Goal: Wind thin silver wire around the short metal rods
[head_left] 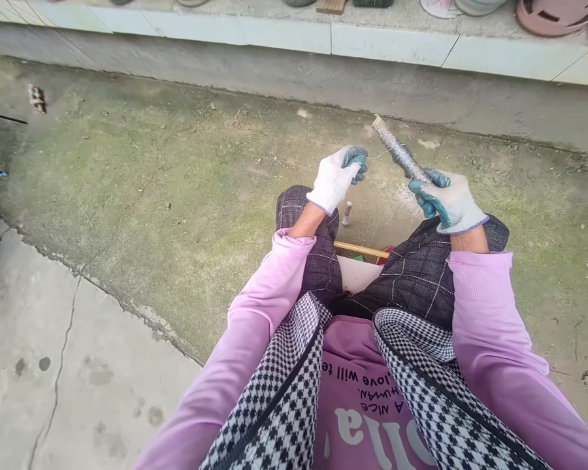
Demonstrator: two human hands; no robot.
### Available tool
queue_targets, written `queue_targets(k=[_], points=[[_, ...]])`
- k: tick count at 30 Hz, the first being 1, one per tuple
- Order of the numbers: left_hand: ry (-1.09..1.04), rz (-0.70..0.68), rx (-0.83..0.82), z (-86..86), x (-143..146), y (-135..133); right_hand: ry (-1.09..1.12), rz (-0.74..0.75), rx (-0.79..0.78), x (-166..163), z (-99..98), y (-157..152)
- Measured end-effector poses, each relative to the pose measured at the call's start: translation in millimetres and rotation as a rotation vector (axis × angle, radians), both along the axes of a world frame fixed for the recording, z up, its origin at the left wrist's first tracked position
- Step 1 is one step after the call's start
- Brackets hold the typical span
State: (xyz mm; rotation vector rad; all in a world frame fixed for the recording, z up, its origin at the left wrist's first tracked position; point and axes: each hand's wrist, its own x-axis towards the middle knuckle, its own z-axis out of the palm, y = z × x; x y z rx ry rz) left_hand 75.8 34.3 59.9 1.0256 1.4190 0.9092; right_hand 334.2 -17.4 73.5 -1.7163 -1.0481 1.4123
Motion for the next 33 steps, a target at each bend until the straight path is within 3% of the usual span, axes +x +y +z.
queue_targets(k=[4, 16, 21, 29, 33], points=[[-0.103, -0.002, -0.059, 9.2, -7.0, -7.8, 0.034, 0.008, 0.032, 0.5, 2.1, -2.7], [-0.607, 0.218, -0.231, 2.7, -21.2, -2.2, 0.157, 0.089, 0.089, 3.3, -10.2, -3.4], [-0.638, 0.174, -0.282, -0.1, -15.9, -3.9, 0.272, 0.089, 0.154, 0.9, -4.0, -9.4], [-0.589, 0.093, -0.406, -5.3, -15.8, 0.9, 0.306, 0.396, 0.007, 15.9, -5.3, -11.8], [-0.647, 0.001, -0.376, 0.4, -21.3, -2.0, 0.37, 0.318, 0.141, 20.2, -8.7, -10.9]])
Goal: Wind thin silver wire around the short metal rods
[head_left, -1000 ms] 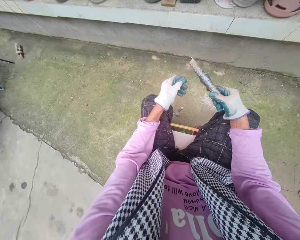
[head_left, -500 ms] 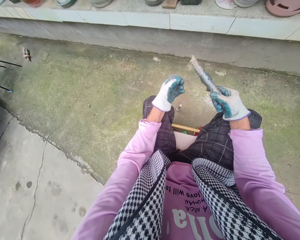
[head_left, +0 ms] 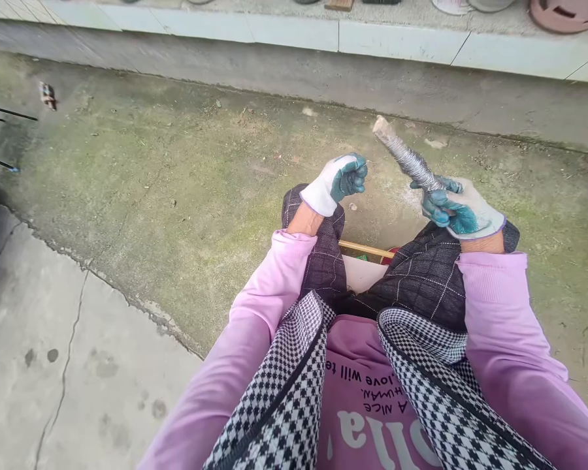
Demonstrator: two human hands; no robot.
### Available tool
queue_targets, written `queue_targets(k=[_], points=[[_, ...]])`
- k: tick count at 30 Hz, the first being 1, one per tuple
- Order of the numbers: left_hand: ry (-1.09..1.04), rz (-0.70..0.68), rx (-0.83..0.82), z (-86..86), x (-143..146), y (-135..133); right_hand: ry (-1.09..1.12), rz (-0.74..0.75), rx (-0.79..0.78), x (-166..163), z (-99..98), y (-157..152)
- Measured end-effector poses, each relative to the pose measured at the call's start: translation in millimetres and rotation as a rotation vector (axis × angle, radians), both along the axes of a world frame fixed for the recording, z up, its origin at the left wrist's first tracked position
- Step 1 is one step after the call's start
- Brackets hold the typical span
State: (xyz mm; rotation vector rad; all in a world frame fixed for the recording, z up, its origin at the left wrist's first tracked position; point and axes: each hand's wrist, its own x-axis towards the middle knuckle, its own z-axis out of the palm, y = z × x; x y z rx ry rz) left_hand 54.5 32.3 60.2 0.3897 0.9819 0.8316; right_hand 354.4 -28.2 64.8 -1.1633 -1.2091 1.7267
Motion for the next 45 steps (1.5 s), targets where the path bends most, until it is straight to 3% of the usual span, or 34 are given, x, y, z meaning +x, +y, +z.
queue_targets(k=[4, 10, 15, 19, 25, 29, 34, 45], points=[[0.057, -0.01, 0.119, 7.8, -2.3, -9.8, 0.053, -0.066, 0.037, -2.1, 2.4, -2.4], [0.242, -0.074, 0.298, 18.6, -8.9, -33.5, 0.109, -0.034, 0.068, -3.3, 6.7, -6.4], [0.247, -0.091, 0.412, 22.5, -10.6, -50.3, 0.165, -0.043, 0.077, -10.9, 21.0, -14.5], [0.234, -0.091, 0.458, 17.6, -8.1, -56.1, 0.204, -0.094, 0.106, -15.7, 32.3, -21.8], [0.297, -0.053, 0.514, -3.5, 3.1, -49.6, 0.143, -0.101, 0.076, -14.1, 33.6, -25.7], [0.227, -0.16, 0.559, -7.8, 15.7, -54.2, 0.141, -0.105, 0.08, -15.8, 34.6, -25.9], [0.136, -0.287, 0.506, 14.8, 12.6, -75.2, 0.194, -0.139, 0.111, -20.2, 40.3, -28.8], [0.144, -0.144, 0.482, 52.8, 0.5, -104.0, 0.202, -0.242, 0.102, -24.9, 45.6, -54.7]])
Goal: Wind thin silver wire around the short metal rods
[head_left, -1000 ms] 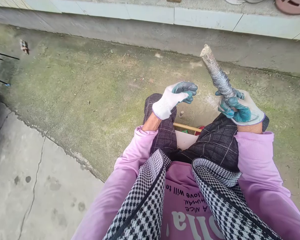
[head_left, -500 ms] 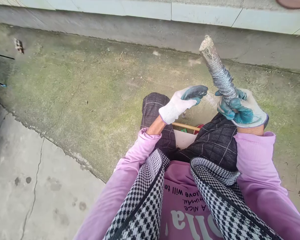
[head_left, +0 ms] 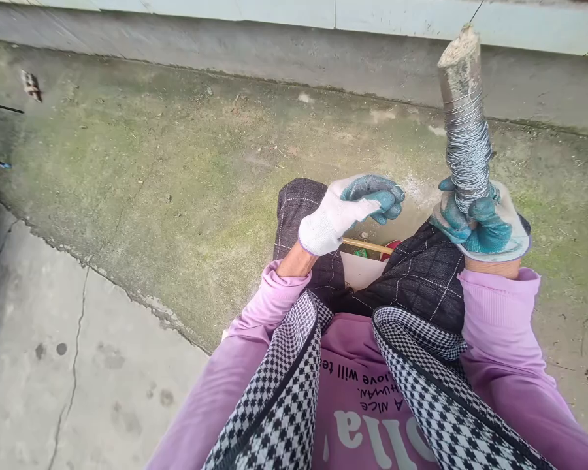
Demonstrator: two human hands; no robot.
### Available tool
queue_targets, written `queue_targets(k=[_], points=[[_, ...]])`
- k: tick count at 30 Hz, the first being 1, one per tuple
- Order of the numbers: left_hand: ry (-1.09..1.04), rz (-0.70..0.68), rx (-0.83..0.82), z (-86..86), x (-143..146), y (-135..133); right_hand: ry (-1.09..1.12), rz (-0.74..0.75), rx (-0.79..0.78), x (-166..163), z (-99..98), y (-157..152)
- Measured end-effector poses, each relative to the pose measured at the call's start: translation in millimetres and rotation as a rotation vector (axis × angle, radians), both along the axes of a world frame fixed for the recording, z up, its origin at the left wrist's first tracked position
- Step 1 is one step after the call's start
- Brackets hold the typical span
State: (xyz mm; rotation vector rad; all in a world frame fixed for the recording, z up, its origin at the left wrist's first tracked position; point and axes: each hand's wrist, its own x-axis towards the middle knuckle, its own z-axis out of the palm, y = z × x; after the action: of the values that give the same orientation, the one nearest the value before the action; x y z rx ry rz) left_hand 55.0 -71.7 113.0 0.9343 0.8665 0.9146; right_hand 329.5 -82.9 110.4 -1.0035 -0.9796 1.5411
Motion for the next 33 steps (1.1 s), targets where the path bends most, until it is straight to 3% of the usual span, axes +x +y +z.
queue_targets(k=[5, 14, 19, 26, 33], points=[[0.051, 0.093, -0.027, 12.8, 2.8, -5.5, -0.01, -0.063, -0.035, -0.1, -7.7, -15.1], [0.073, 0.193, -0.063, 8.8, 2.7, -11.2, 0.01, -0.073, -0.026, -10.6, -5.3, -29.8], [0.112, 0.172, -0.104, 11.9, 0.9, -14.6, -0.007, -0.134, -0.008, -15.7, 4.4, -35.2], [0.065, 0.084, -0.042, 7.3, -1.1, -22.0, -0.035, -0.157, -0.011, -20.4, 18.6, -40.0], [-0.046, 0.099, 0.1, -0.4, 6.4, -23.3, 0.126, -0.134, 0.056, -30.1, 11.9, -35.4]])
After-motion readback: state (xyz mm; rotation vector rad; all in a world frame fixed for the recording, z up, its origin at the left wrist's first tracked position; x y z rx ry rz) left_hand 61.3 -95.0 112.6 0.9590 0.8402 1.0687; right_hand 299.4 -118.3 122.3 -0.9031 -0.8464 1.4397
